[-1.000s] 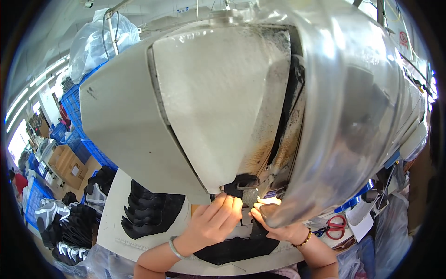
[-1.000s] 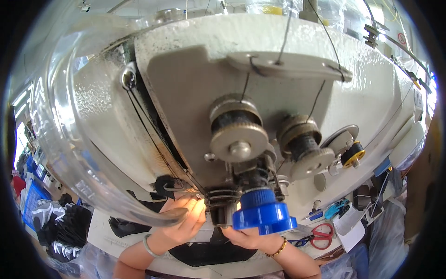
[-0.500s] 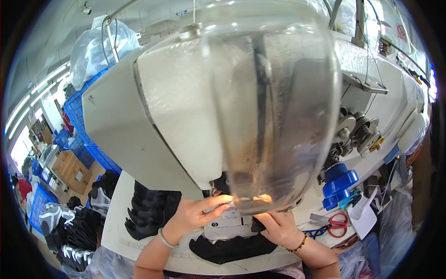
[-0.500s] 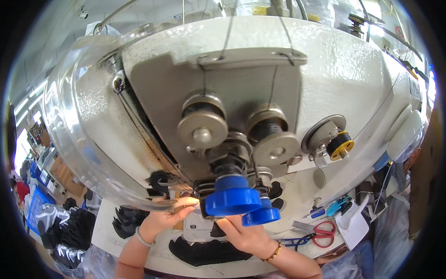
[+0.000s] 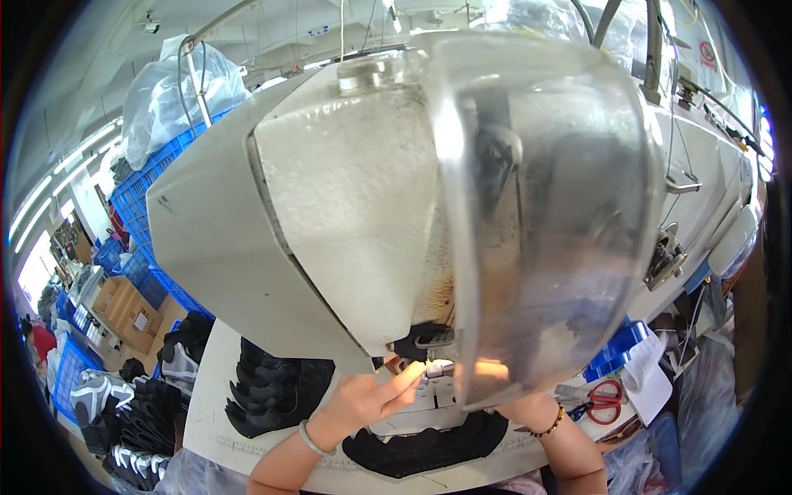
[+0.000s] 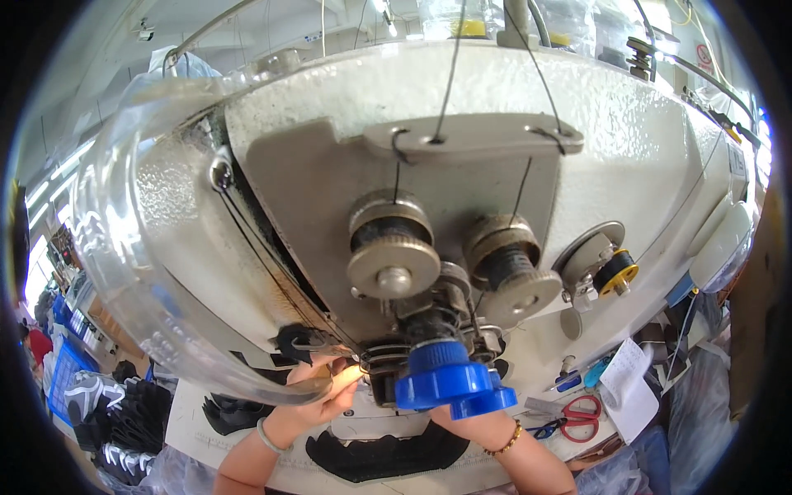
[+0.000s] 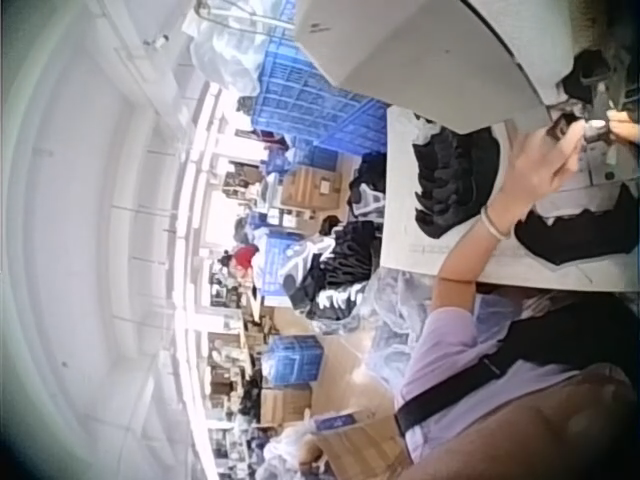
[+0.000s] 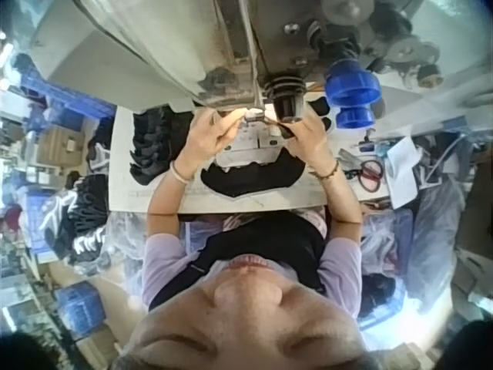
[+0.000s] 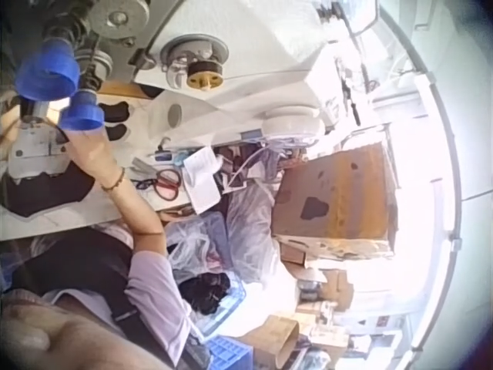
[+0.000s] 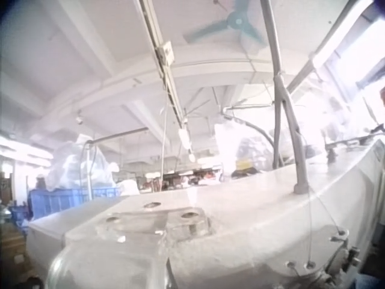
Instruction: Stitching components of a shoe using an industrial sewing machine.
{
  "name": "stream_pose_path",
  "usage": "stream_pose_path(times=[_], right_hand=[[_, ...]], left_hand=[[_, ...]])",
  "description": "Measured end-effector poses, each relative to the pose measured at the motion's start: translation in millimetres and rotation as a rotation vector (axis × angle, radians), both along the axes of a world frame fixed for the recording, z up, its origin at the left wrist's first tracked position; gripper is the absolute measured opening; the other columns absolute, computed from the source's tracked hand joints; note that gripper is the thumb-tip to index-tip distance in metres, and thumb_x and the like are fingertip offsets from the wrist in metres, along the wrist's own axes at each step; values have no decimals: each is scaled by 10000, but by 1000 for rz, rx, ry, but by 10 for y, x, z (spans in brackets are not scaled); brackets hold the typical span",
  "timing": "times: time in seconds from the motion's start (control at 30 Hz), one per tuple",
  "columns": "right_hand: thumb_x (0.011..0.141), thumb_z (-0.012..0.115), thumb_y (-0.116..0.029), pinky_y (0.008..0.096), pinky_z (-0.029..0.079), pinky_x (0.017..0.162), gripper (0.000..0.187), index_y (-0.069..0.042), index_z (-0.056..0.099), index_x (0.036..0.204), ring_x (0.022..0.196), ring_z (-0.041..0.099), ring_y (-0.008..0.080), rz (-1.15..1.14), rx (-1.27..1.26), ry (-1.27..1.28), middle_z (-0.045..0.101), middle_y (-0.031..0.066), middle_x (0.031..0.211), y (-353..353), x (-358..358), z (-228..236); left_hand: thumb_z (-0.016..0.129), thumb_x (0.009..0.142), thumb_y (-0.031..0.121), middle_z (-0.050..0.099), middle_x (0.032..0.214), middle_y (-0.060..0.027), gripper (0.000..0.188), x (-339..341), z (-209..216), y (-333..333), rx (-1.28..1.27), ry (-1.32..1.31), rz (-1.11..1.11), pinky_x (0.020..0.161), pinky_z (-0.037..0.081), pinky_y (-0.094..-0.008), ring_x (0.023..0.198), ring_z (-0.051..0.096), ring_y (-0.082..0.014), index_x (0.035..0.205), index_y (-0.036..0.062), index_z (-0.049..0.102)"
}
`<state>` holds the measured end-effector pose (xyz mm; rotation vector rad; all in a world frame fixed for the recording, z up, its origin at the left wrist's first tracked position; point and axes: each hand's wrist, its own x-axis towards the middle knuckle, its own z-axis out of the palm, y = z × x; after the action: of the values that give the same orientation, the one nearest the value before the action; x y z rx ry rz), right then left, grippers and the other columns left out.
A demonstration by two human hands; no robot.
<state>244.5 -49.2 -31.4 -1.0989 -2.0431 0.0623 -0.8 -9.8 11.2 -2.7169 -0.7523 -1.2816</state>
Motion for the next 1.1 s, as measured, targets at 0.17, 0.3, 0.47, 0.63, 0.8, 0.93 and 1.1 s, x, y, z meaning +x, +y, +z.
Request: stream_pose_path(times=[0.17,0.3,0.47,0.63,0.8,0.93,1.1], right_hand=[[745,662,-185,374,528,690,303,-160,651,1047,794,652,247,38,-38,176,666,54,937,11,105,-51],[758,666,-182,366,530,713,269,-156,652,1025,818,654,253,27,-99,175,670,56,937,14,243,-197],[782,650,-141,354,501,781,319,-120,604,1097,896,625,238,75,-120,192,643,68,1011,-13,263,-152],[812,630,-89,338,466,866,384,-74,545,1186,994,589,221,134,-137,215,610,84,1103,-78,240,-17],[842,610,-38,323,430,951,451,-29,486,1276,1092,553,203,208,-148,230,576,99,1195,-79,169,72],[697,665,-75,379,501,700,291,-134,643,981,794,620,265,89,-74,201,640,74,900,31,63,-36],[617,638,-20,445,474,771,402,-92,630,1012,864,597,308,34,87,53,610,100,972,-22,6,-7]], left_hand=[[691,709,-25,586,1040,-136,350,65,17,-11,106,-69,-11,602,471,-292,735,584,-207,1040,89,674],[700,726,-12,590,1024,-142,362,90,62,-26,182,-33,34,602,473,-306,729,586,-219,1072,78,641],[750,722,236,623,939,-79,269,73,-51,68,264,-32,146,467,442,-220,537,523,-107,968,147,686],[742,725,220,627,894,-76,240,105,25,25,334,-39,158,452,441,-216,509,513,-106,937,129,674],[739,714,155,624,874,-69,219,140,64,40,281,-124,111,480,466,-224,526,534,-126,913,104,661],[739,717,146,627,873,-46,221,143,54,71,237,-148,52,492,475,-225,542,550,-133,915,98,654],[740,722,129,636,897,29,237,136,157,57,228,-83,48,443,457,-218,514,544,-105,935,92,641]])
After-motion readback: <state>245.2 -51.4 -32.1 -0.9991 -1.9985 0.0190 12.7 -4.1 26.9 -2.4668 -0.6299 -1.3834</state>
